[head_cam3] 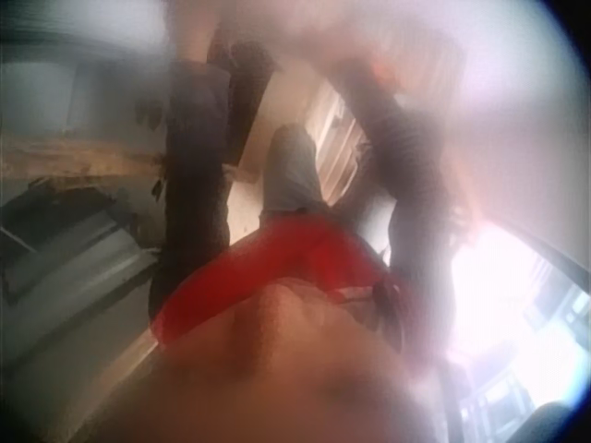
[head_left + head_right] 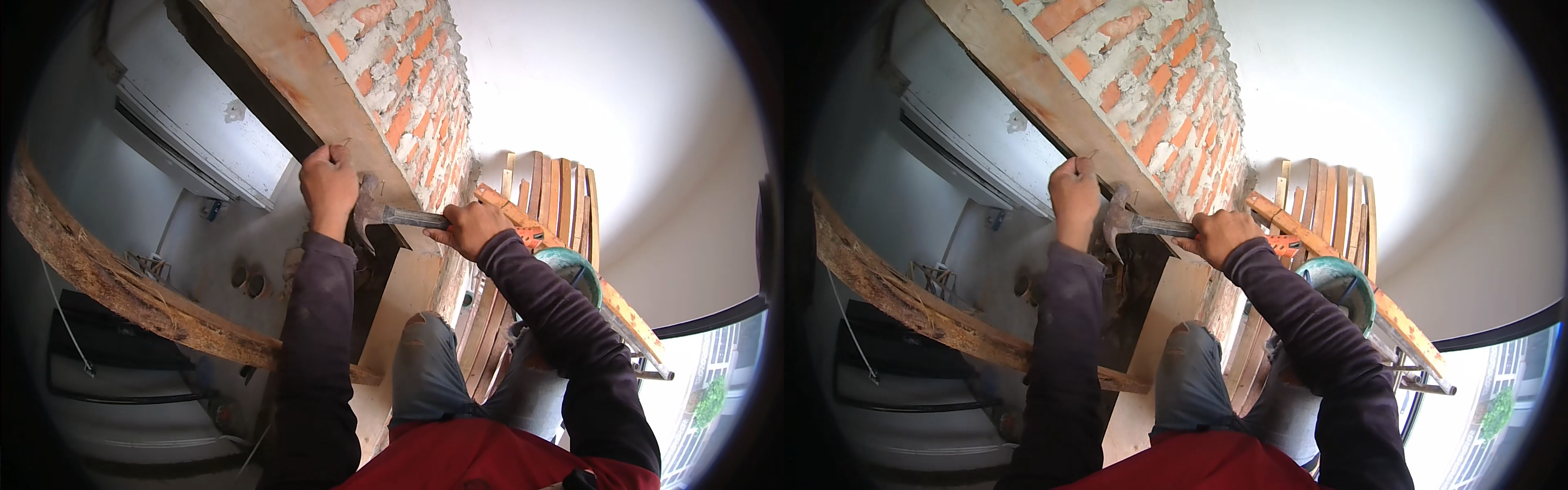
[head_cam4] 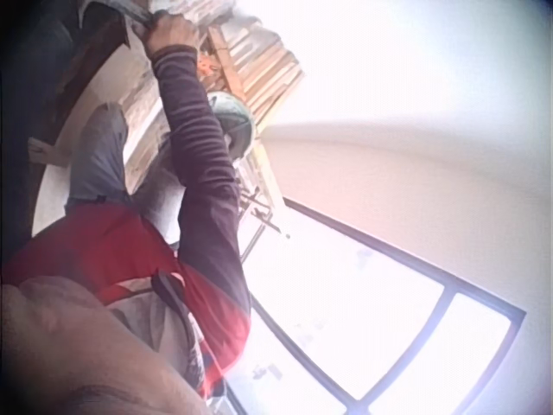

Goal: The person installs a wooden door frame by positioning a board against a brick wall and hammering nails into it. The person picks up nails from a bucket and hammers them into the wood to secure it in place around the doorway.

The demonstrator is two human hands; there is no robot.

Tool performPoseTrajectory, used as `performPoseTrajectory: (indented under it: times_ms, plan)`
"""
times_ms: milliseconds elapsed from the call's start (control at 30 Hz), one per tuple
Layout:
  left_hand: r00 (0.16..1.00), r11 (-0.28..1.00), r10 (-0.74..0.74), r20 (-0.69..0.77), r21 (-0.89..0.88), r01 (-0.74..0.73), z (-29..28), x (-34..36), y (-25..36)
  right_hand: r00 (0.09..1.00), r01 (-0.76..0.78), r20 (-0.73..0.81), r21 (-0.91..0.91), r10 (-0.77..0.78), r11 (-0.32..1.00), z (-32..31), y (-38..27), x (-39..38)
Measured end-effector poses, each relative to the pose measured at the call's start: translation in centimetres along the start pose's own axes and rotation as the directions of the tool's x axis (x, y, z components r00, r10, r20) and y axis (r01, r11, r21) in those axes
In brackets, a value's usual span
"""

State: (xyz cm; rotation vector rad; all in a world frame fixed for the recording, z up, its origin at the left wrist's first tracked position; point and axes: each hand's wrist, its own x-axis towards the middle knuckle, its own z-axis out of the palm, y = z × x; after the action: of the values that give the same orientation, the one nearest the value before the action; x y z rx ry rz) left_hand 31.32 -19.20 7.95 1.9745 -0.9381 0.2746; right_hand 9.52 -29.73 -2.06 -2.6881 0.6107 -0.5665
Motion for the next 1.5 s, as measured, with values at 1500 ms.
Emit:
performPoseTrajectory:
  times_ms: [1500]
  plan:
    - [0.985,0.743,-0.148,-0.087,-0.667,0.053,3.5,-0.3,3.1,0.985,-0.134,-0.032,0.468,0.168,0.874,-7.6,5.5,-7.1]
